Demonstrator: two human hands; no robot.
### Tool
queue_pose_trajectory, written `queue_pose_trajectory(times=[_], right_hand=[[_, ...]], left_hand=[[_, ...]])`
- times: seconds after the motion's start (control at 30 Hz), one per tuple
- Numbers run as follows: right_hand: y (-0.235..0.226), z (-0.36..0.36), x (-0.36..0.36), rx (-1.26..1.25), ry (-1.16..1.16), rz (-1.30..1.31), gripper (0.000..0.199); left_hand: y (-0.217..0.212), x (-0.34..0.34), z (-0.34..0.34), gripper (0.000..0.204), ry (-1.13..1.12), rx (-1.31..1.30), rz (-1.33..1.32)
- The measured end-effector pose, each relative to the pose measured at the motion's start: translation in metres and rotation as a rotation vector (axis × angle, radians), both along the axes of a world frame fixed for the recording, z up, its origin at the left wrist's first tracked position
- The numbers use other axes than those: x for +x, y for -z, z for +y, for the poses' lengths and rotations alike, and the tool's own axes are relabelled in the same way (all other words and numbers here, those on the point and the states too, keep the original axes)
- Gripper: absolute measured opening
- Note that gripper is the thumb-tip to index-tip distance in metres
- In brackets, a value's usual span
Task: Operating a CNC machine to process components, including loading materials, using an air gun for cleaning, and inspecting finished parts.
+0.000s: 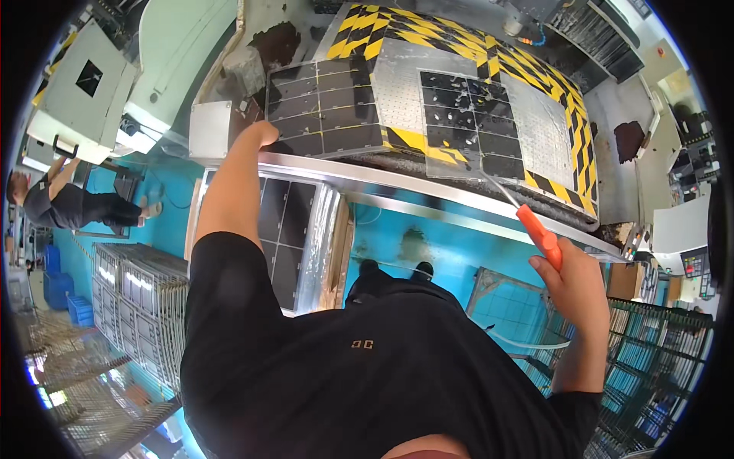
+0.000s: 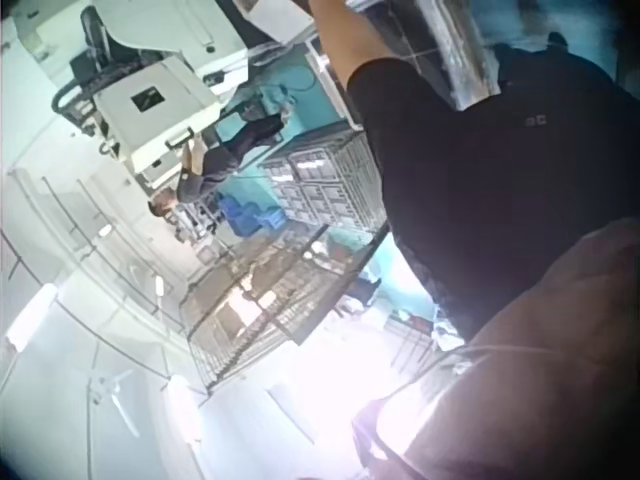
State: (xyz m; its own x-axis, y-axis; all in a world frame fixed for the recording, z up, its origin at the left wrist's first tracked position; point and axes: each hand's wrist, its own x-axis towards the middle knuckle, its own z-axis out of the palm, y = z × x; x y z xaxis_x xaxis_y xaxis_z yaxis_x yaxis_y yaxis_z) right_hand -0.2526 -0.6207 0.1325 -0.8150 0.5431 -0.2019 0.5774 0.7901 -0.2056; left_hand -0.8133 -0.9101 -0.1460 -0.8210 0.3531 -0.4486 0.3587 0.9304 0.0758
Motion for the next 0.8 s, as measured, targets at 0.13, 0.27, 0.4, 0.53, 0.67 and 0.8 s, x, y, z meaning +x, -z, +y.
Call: queue_pose_trajectory(times=[0.13,0.27,0.4,0.53,0.67,0.8], right_hand=[[0.006,0.02,0.016,-0.088,0.061,0.098,0.035],[0.017,0.034,0.021,-0.212,0.094,0.122,0.035],[0.03,0.043,0.027,-0.262,0.087,0.176,0.037],[0.037,0.05,0.038,-0.313,0.12,0.144,0.039],[0.041,0.054,0.046,-0.322,0.114,0.127,0.041],[0.039,0.056,0.045,-0.321,0.076,0.079,0.043]], left_hand=[[-0.016,0.006,0.007,0.026,-0.505,0.303,-0.212],[-0.023,0.01,-0.002,0.006,-0.613,0.819,-0.438],[-0.039,0.026,0.019,0.009,-0.541,1.199,-0.656],[-0.05,0.029,0.037,0.009,-0.543,1.216,-0.635],[-0.042,0.02,0.039,0.011,-0.613,1.348,-0.56],[-0.038,0.02,0.045,0.026,-0.637,1.412,-0.416]])
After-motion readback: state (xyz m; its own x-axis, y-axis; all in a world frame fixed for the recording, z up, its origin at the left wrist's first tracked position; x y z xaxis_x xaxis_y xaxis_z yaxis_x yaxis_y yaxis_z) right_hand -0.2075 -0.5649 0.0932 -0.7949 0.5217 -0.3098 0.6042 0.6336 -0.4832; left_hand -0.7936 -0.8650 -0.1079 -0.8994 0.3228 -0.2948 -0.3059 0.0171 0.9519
